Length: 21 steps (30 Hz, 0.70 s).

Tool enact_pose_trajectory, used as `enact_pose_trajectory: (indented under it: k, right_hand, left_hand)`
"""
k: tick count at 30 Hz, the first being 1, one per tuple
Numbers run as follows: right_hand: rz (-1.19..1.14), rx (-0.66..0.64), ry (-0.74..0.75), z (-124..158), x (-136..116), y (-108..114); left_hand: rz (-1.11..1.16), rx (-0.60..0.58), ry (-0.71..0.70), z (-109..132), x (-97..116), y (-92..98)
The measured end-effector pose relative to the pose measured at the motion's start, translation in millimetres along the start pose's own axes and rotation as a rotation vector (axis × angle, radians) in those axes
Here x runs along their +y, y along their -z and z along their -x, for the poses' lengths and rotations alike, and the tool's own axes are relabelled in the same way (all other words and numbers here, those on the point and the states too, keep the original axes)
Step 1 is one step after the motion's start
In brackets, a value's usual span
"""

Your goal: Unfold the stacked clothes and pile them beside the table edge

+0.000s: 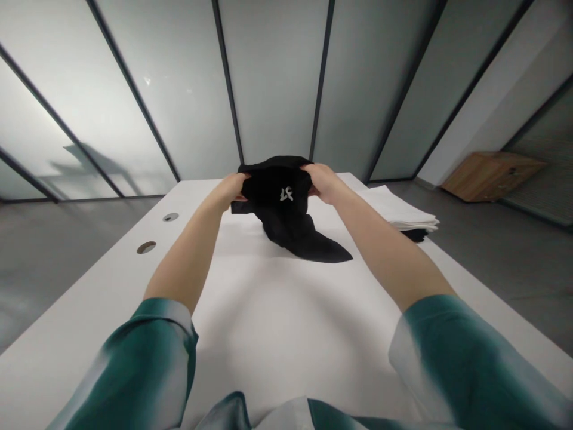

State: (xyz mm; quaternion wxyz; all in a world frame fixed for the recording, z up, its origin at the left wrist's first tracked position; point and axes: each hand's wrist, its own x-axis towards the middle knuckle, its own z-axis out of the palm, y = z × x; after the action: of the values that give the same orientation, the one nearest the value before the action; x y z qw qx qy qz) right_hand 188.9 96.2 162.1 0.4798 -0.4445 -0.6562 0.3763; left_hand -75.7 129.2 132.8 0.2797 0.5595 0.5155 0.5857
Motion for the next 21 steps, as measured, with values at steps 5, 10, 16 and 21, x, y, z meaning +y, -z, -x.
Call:
enact_pose_trajectory:
  k: [5, 10, 16, 21]
  right_hand:
    - [-0.353, -0.205, 0.032, 32, -4, -50]
    - [-0.296, -0.377, 0.054, 64, 15, -44]
    - [0.078, 0.255, 0.067, 110, 117, 17]
    - [0.429, 0.537, 0.048, 128, 177, 45]
  left_hand:
    - [0.162, -0.400, -0.140, 63, 1, -40.3]
    - [0.052, -0.371, -0.036, 87, -5, -21.5]
    - [0.313, 0.252, 0.206, 80, -15, 87.5]
    - [0.548, 0.406, -0.110, 81, 33, 183.3]
